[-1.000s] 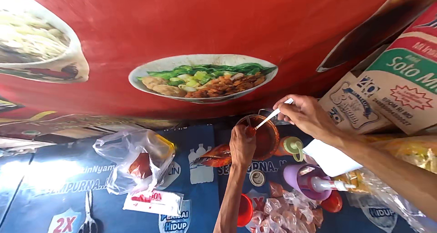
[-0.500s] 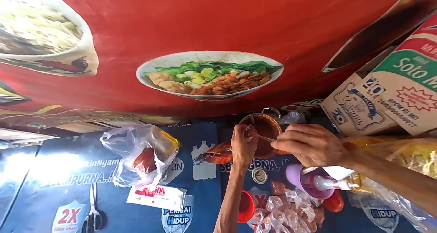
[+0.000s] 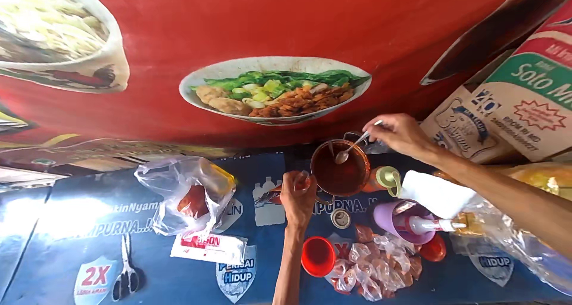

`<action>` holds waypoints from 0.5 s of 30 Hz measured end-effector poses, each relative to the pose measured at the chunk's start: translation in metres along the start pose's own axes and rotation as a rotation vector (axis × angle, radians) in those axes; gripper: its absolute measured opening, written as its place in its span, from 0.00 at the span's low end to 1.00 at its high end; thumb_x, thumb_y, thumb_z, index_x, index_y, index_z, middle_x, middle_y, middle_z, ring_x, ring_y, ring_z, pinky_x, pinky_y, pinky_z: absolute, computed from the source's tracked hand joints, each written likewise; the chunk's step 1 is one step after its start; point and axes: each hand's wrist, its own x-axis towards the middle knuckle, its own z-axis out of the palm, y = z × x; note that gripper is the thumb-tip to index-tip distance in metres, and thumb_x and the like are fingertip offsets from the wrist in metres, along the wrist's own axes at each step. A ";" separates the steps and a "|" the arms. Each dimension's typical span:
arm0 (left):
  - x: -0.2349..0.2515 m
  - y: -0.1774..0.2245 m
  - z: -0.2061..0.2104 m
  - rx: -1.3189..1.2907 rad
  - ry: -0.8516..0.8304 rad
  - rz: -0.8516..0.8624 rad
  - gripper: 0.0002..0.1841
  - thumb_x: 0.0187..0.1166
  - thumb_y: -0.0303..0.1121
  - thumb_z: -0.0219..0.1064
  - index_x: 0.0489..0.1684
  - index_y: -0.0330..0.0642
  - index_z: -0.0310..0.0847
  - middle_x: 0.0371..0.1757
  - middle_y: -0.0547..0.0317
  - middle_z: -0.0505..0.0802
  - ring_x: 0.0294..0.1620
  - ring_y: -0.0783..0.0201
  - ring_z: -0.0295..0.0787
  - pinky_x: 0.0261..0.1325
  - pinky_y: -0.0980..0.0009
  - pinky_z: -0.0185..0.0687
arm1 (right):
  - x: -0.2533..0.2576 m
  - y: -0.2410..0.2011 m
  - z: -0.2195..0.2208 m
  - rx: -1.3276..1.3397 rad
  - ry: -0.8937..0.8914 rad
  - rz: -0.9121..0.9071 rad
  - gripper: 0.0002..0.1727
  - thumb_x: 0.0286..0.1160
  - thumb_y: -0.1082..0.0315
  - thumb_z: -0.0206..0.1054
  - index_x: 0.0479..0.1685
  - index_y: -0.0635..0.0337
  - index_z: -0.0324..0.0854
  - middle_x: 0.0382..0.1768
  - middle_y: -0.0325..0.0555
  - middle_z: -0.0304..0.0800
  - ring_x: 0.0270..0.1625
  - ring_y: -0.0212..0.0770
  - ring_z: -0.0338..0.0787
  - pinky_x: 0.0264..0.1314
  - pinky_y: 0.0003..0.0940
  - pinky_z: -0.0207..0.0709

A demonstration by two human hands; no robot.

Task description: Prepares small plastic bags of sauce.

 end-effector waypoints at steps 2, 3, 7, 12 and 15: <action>-0.013 -0.003 -0.017 0.014 0.048 0.017 0.17 0.63 0.26 0.78 0.45 0.25 0.81 0.36 0.49 0.92 0.38 0.70 0.91 0.46 0.75 0.89 | 0.007 0.012 0.017 -0.170 -0.092 -0.020 0.11 0.86 0.64 0.63 0.51 0.55 0.92 0.38 0.49 0.95 0.40 0.50 0.94 0.49 0.61 0.84; -0.019 -0.004 -0.026 0.016 0.066 0.025 0.17 0.63 0.26 0.78 0.46 0.25 0.81 0.37 0.50 0.92 0.38 0.71 0.92 0.47 0.76 0.89 | 0.006 0.012 0.024 -0.240 -0.119 -0.048 0.12 0.85 0.64 0.63 0.51 0.54 0.93 0.39 0.50 0.95 0.43 0.52 0.93 0.51 0.63 0.82; -0.047 -0.006 -0.059 0.069 0.132 0.004 0.16 0.64 0.26 0.77 0.45 0.24 0.81 0.36 0.50 0.92 0.37 0.72 0.92 0.45 0.76 0.90 | -0.017 -0.006 0.051 -0.436 -0.098 -0.377 0.14 0.79 0.67 0.62 0.48 0.55 0.95 0.37 0.49 0.94 0.45 0.54 0.91 0.46 0.55 0.82; -0.088 -0.007 -0.100 0.127 0.232 -0.073 0.16 0.66 0.28 0.77 0.42 0.24 0.79 0.32 0.55 0.89 0.34 0.77 0.87 0.42 0.81 0.87 | -0.048 -0.014 0.067 -0.429 -0.001 -0.336 0.15 0.80 0.69 0.59 0.51 0.62 0.93 0.41 0.57 0.94 0.47 0.60 0.93 0.49 0.59 0.84; -0.110 -0.008 -0.126 0.097 0.291 -0.089 0.17 0.66 0.27 0.78 0.43 0.23 0.78 0.33 0.57 0.89 0.35 0.79 0.88 0.44 0.81 0.89 | -0.066 -0.021 0.058 -0.280 0.046 -0.073 0.16 0.87 0.66 0.58 0.58 0.65 0.88 0.41 0.62 0.93 0.41 0.61 0.93 0.46 0.66 0.83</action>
